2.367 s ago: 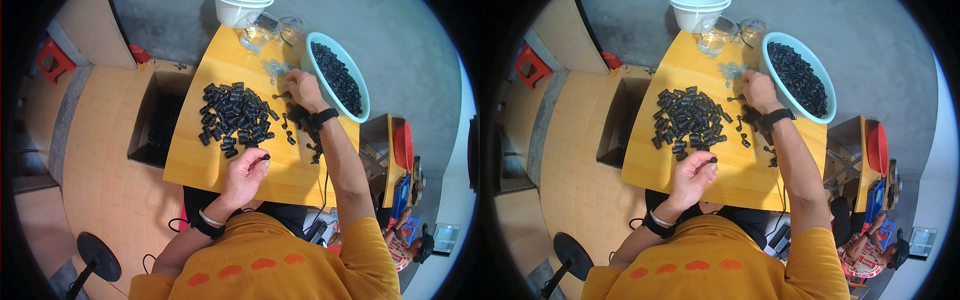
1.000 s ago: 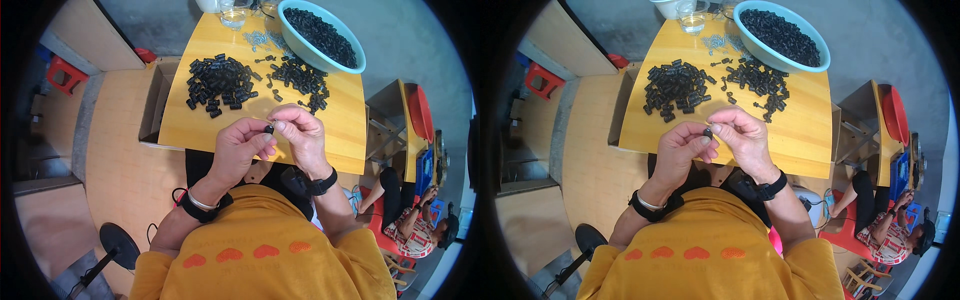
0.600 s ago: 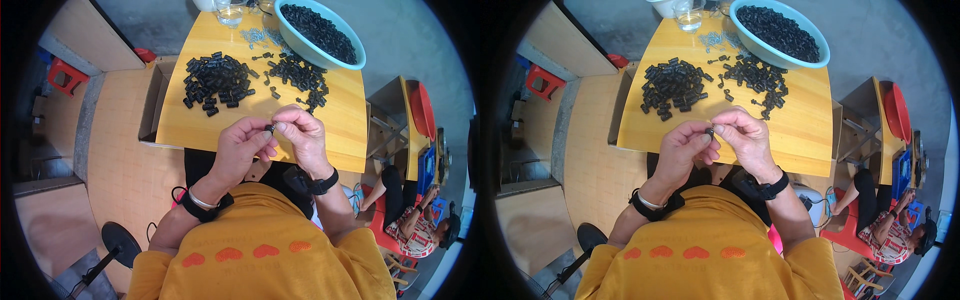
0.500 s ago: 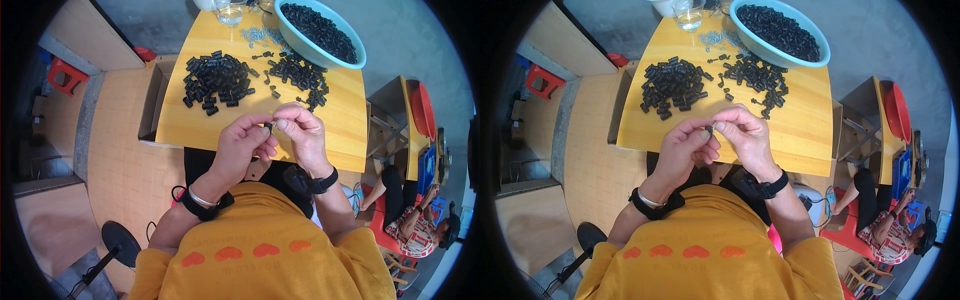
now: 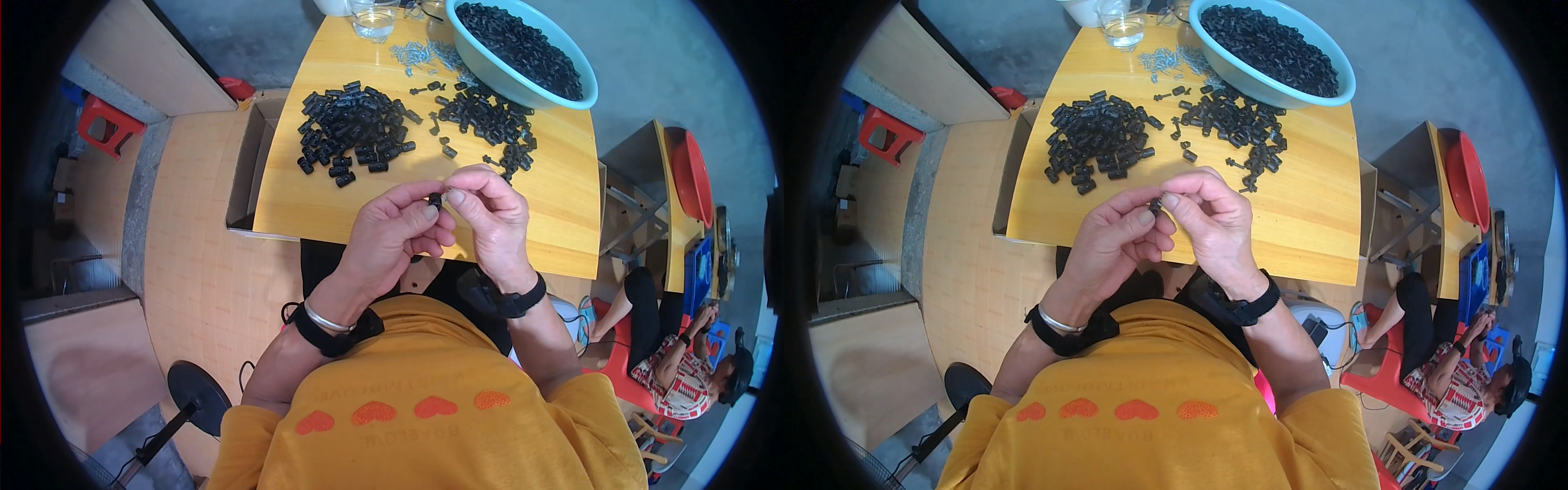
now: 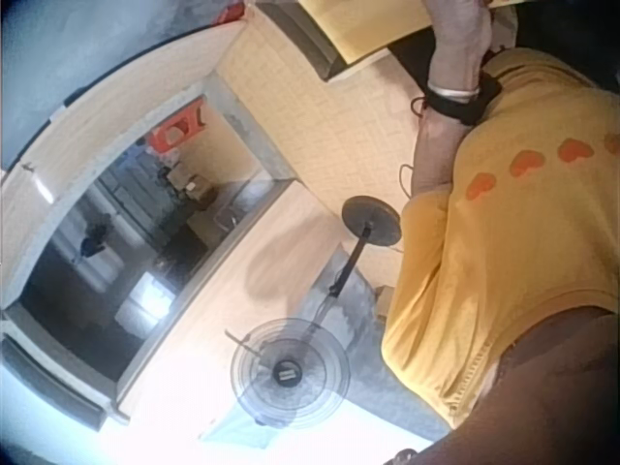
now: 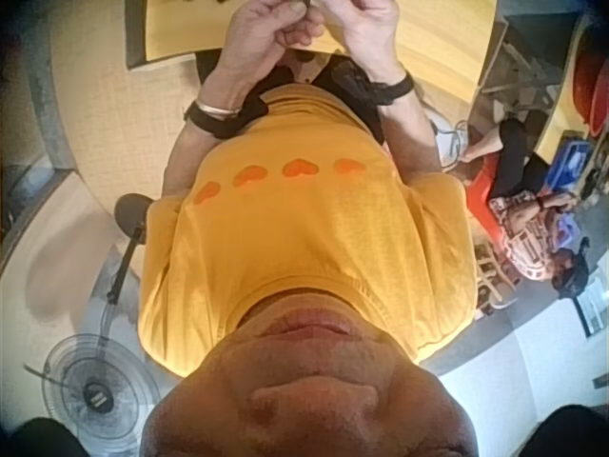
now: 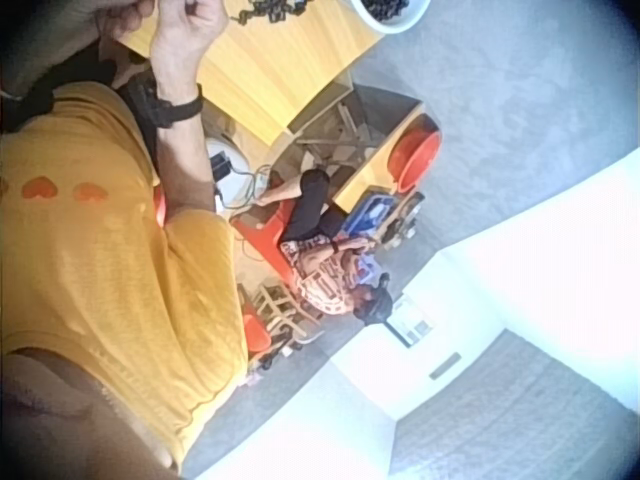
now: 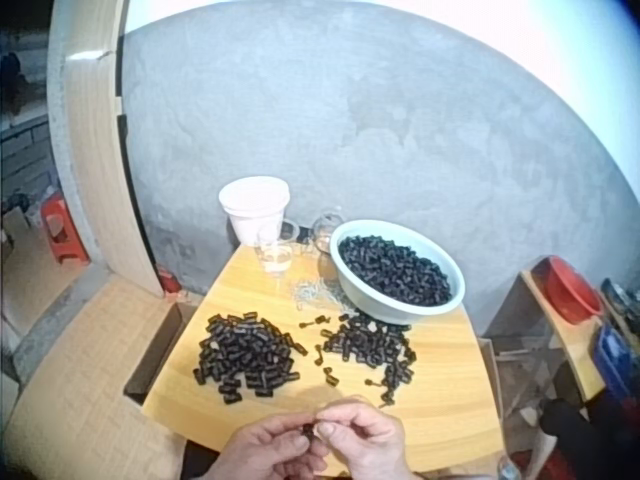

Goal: Assemble small black plastic parts with metal pins.

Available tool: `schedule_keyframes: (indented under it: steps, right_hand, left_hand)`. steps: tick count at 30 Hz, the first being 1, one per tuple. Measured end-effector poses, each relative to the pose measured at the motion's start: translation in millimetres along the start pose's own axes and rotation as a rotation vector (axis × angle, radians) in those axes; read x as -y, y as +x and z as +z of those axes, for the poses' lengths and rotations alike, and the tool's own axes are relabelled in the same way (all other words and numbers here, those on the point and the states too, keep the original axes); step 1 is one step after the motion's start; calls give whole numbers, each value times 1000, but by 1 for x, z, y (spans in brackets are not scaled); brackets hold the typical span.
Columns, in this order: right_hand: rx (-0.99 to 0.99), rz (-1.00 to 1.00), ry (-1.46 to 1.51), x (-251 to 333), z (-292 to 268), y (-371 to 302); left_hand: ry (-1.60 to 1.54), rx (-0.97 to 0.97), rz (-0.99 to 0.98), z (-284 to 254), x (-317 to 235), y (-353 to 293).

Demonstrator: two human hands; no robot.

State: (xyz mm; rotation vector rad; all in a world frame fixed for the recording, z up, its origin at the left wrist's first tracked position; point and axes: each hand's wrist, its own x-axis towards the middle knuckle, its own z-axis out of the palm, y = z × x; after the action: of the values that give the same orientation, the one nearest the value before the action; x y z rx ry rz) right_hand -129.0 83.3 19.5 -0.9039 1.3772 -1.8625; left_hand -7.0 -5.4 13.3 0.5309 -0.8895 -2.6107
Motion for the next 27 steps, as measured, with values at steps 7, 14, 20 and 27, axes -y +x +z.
schedule_keyframes:
  steps: [7,14,20,27]
  right_hand:
    - [10,-16,-86,-1,3,-1]
    - [31,-106,-124,-1,2,1]
    - [111,-185,-279,-1,-4,2]
    - [191,-303,-541,3,-7,-4]
  left_hand:
    - [152,-51,90,1,4,-2]
    - [349,-53,201,1,8,-3]
    - [424,-8,234,-3,6,-2]
    - [329,10,115,-6,5,-3]
